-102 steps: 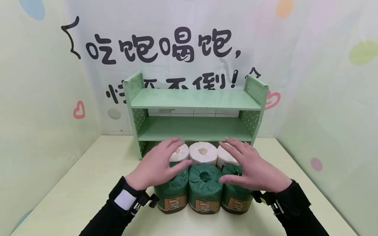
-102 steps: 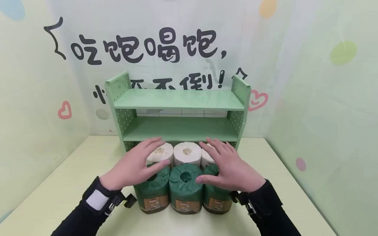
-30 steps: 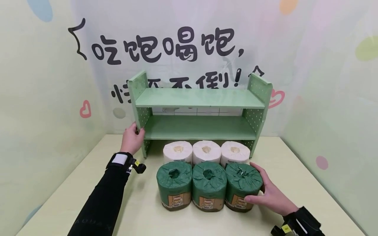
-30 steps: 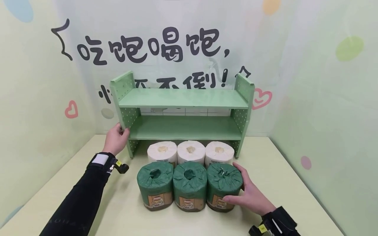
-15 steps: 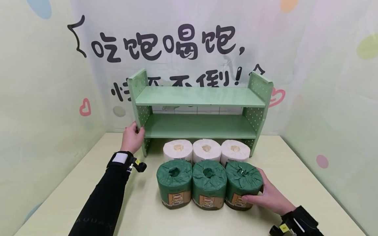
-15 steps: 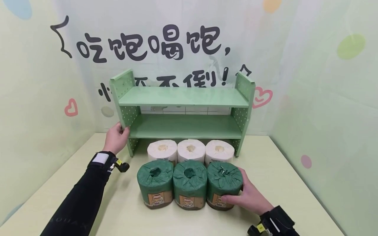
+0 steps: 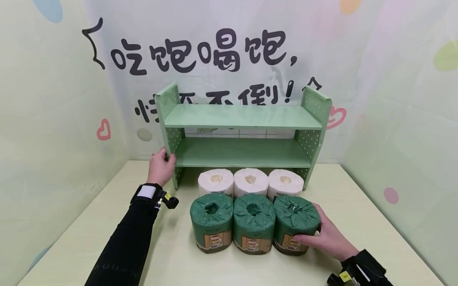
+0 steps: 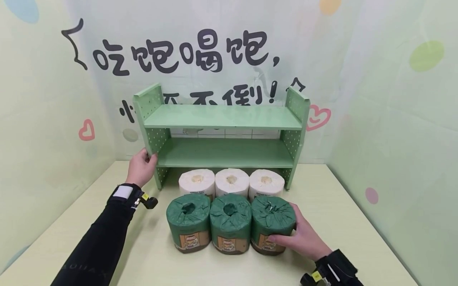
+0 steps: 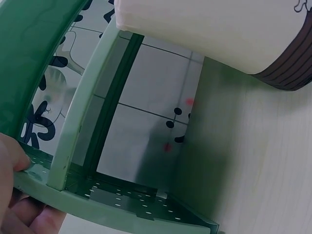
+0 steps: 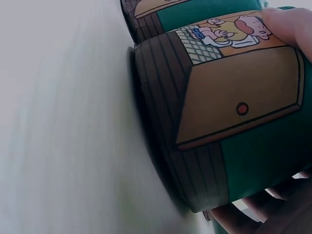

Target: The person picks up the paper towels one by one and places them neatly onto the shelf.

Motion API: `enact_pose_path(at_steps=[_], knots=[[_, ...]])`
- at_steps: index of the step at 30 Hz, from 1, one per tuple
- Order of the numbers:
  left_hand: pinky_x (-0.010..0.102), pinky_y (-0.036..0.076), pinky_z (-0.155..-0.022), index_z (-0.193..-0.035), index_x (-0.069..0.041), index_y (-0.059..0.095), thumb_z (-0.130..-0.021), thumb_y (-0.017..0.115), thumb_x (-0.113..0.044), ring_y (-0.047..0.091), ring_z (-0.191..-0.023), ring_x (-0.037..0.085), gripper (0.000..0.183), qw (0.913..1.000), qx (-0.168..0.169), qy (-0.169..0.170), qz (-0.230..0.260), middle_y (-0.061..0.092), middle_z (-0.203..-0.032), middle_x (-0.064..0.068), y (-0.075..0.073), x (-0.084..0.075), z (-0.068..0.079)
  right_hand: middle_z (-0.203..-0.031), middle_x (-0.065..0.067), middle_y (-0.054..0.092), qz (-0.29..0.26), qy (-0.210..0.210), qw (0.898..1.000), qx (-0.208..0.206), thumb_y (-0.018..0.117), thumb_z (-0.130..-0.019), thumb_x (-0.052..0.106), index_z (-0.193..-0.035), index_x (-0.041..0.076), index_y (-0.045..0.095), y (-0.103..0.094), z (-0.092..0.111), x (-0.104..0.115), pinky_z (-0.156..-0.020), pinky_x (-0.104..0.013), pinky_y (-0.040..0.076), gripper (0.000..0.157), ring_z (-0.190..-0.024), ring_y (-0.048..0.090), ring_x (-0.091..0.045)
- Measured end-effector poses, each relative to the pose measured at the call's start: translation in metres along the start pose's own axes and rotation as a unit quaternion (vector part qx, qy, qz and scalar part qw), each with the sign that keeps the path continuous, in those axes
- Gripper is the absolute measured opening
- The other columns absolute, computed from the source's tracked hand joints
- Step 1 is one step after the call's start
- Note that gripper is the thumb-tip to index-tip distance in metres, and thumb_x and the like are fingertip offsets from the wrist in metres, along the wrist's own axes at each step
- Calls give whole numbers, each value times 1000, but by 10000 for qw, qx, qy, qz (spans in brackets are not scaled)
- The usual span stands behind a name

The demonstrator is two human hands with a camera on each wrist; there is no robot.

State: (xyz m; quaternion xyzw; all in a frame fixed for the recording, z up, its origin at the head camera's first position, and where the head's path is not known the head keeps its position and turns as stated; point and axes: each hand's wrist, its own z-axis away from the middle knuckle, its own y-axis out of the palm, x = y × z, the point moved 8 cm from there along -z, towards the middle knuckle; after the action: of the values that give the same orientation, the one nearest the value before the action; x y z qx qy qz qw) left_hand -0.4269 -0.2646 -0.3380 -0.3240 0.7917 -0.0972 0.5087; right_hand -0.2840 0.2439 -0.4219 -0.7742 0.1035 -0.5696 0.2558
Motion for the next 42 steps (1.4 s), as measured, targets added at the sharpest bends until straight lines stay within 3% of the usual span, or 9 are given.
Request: enact_pose_path(at_steps=[5, 13, 21, 24, 28, 30, 34, 42], knots=[[26, 45, -56, -136, 6, 66, -112, 52, -15, 56, -66, 17, 34, 10000, -38, -20, -45, 71, -95, 24, -3, -3, 2, -161, -24, 51, 35, 60, 10000, -2, 93, -85, 13, -166, 5, 32, -1, 1, 2, -113, -76, 47, 102, -142, 49, -25], [25, 45, -52, -138, 7, 65, -112, 52, -13, 56, -65, 18, 35, 10000, -42, -4, -22, 72, -98, 27, -3, -1, 3, -160, -19, 54, 167, -8, 9998, -125, 92, -86, 13, -166, 9, 35, -9, 3, 6, -111, -66, 49, 98, -130, 45, 14], [25, 46, -52, -141, 6, 63, -112, 51, -15, 55, -65, 16, 37, 10000, -14, 6, -20, 72, -100, 27, -2, 4, 3, -157, -16, 56, 154, -136, 9996, -214, 86, -89, 11, -165, 9, 37, -17, 6, 13, -107, -64, 50, 91, -129, 48, 14], [25, 46, -52, -141, 6, 63, -112, 51, -15, 55, -64, 16, 37, 10000, -28, 6, -10, 71, -98, 25, -2, 4, 3, -153, -3, 58, 55, -147, 9995, -269, 84, -90, 10, -164, 10, 37, -22, 7, 16, -104, -59, 52, 88, -128, 50, 11], [26, 46, -53, -140, 5, 63, -112, 51, -15, 54, -64, 15, 37, 10000, -35, 0, -9, 71, -97, 24, -3, 3, 4, -144, 22, 59, -97, -244, 9991, -331, 80, -92, 8, -164, 11, 36, -30, 8, 21, -99, -41, 57, 85, -127, 55, 8], [28, 48, -54, -140, 5, 64, -113, 51, -15, 55, -64, 15, 36, 10000, -37, -10, -21, 71, -97, 24, -3, 3, 4, -142, 28, 59, -144, -361, 9986, -354, 78, -92, 8, -164, 13, 36, -34, 9, 26, -96, -35, 58, 84, -127, 57, 7], [31, 49, -62, -139, 5, 64, -113, 51, -14, 56, -65, 17, 35, 10000, -46, 22, -74, 71, -95, 24, -2, -1, 4, -144, 24, 61, -287, -605, 9971, -375, 75, -92, 7, -163, 20, 38, -41, 9, 35, -93, -31, 59, 81, -127, 60, 3], [24, 47, -55, -142, 4, 63, -113, 51, -15, 56, -68, 18, 37, 10000, 9, -28, -52, 73, -107, 28, 0, -1, 2, -144, 16, 63, -601, -850, 9935, -453, 74, -91, 2, -160, 24, 41, -53, 0, 53, -95, -24, 58, 79, -125, 64, -1]])
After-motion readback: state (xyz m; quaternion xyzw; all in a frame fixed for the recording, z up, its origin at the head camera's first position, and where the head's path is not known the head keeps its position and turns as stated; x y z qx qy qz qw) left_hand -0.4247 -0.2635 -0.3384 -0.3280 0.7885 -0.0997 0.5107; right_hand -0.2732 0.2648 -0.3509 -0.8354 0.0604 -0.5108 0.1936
